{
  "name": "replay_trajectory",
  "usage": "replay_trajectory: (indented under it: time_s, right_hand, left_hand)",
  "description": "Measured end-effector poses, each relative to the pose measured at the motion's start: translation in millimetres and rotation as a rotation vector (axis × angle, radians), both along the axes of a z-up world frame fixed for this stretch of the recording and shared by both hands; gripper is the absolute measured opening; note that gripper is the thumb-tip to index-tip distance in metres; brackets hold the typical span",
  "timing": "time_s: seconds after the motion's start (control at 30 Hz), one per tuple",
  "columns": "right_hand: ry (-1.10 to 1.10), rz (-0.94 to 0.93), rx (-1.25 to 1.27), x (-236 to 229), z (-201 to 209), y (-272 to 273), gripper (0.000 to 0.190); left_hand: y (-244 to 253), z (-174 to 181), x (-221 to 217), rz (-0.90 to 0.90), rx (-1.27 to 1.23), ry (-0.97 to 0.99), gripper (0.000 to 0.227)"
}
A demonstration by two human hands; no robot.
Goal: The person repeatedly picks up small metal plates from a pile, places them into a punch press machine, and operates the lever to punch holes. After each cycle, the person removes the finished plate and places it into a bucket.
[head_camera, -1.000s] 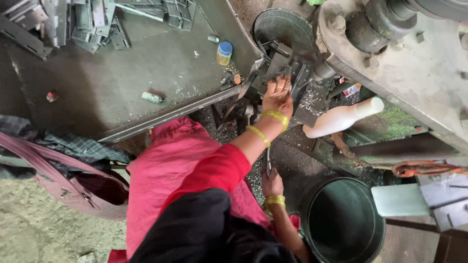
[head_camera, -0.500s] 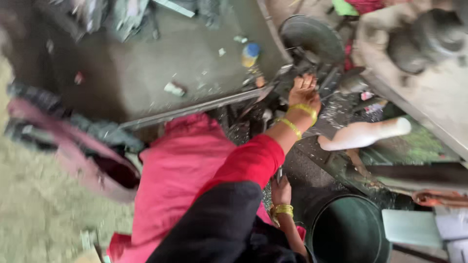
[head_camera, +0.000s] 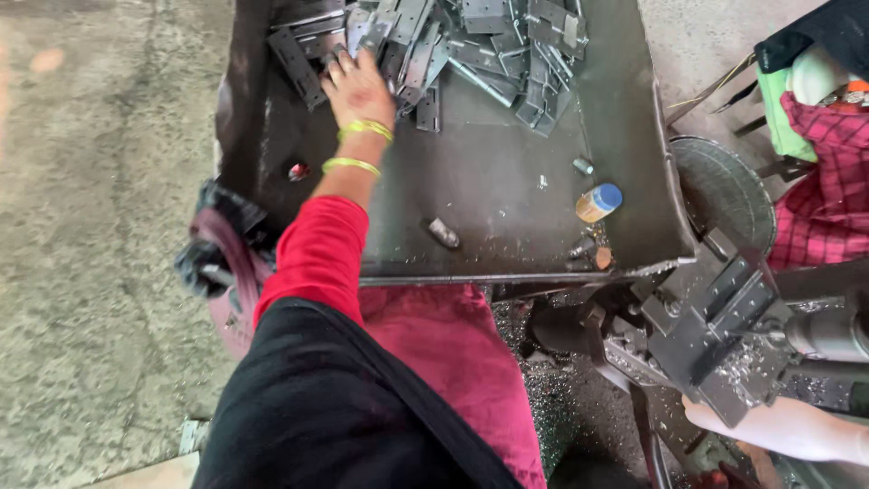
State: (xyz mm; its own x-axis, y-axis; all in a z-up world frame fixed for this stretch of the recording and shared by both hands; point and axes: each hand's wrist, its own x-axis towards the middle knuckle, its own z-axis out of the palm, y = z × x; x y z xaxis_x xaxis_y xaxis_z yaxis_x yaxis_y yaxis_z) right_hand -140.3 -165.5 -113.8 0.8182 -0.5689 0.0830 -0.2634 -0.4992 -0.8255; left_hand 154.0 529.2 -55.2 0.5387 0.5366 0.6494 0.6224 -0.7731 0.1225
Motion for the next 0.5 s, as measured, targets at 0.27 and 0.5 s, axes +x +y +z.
replay_trajectory:
  time_s: [0.27,0.5]
  right_hand:
    - [-0.12,0.097,-0.117,-29.0,64.5,2.4,0.028]
    - [-0.225,0.101,-0.179,-53.2,110.9,61.6,0.017]
  left_hand:
    - [37.7,-36.2,-17.2,-0.338,-0.138,0.009,0.021]
    - [-102.7,51.8,-104.3,-0.54,-0.258,0.147,0.027]
